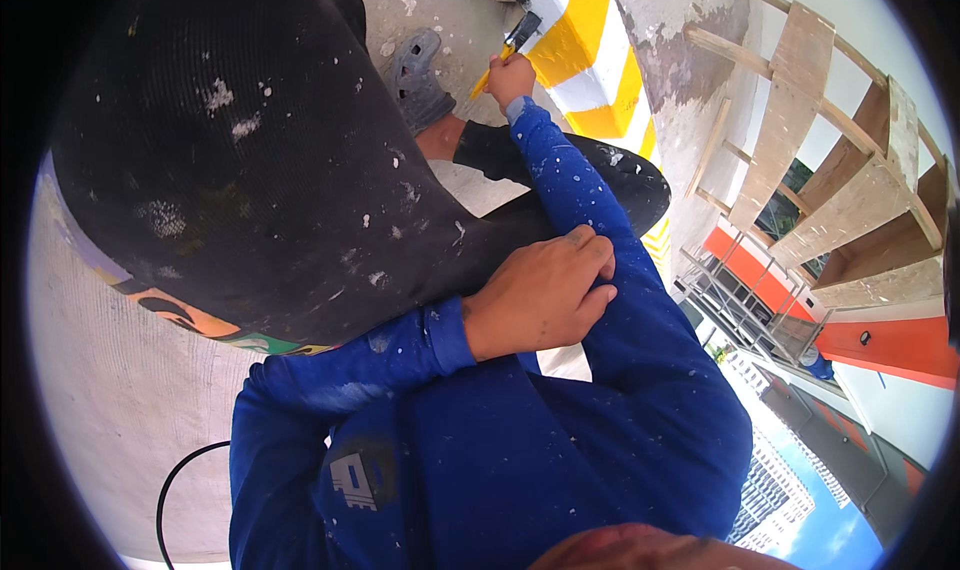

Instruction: The person paints black stripes on a concrete floor using a small brush and black paint from a can. They repeatedly dip the brush into the paint can and apply paint along pre-marked yellow and black hazard lines.

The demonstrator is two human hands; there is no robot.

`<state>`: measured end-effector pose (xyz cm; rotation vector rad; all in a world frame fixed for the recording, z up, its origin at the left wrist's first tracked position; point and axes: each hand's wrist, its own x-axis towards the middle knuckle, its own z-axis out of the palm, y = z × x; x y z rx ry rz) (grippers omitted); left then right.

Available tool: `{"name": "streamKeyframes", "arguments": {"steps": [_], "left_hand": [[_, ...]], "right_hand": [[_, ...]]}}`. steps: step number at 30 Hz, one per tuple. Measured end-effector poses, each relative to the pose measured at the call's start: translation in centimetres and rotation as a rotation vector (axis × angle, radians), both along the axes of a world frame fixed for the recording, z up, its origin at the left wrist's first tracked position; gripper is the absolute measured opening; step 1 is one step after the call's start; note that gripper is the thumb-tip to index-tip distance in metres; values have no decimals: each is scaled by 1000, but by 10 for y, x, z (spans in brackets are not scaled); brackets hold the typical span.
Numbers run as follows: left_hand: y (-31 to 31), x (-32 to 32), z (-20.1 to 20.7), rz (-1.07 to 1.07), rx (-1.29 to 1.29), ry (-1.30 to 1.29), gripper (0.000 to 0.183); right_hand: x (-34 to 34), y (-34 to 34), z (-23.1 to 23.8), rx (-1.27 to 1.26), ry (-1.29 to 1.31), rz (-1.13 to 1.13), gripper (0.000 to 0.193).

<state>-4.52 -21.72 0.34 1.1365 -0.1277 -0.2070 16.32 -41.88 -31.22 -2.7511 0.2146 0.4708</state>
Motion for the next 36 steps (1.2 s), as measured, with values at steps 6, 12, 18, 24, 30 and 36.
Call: {"name": "streamKeyframes", "arguments": {"steps": [6, 12, 18, 24, 30, 36], "left_hand": [[4, 5, -6, 25, 20, 43, 18], [13, 9, -7, 61, 34, 30, 19], [17, 8, -6, 46, 18, 52, 19], [13, 7, -7, -4, 25, 41, 19], [11, 5, -5, 7, 30, 36, 20], [13, 3, -7, -22, 28, 24, 21]], "right_hand": [[-9, 55, -13, -133, -70, -76, 35], [12, 66, -18, -94, -85, -201, 35], [10, 83, -15, -91, -10, -134, 35], [-32, 102, 4, -71, 1, -198, 33], [3, 79, -6, -79, -104, -263, 36], [-18, 71, -6, -119, 74, -180, 33]]}}
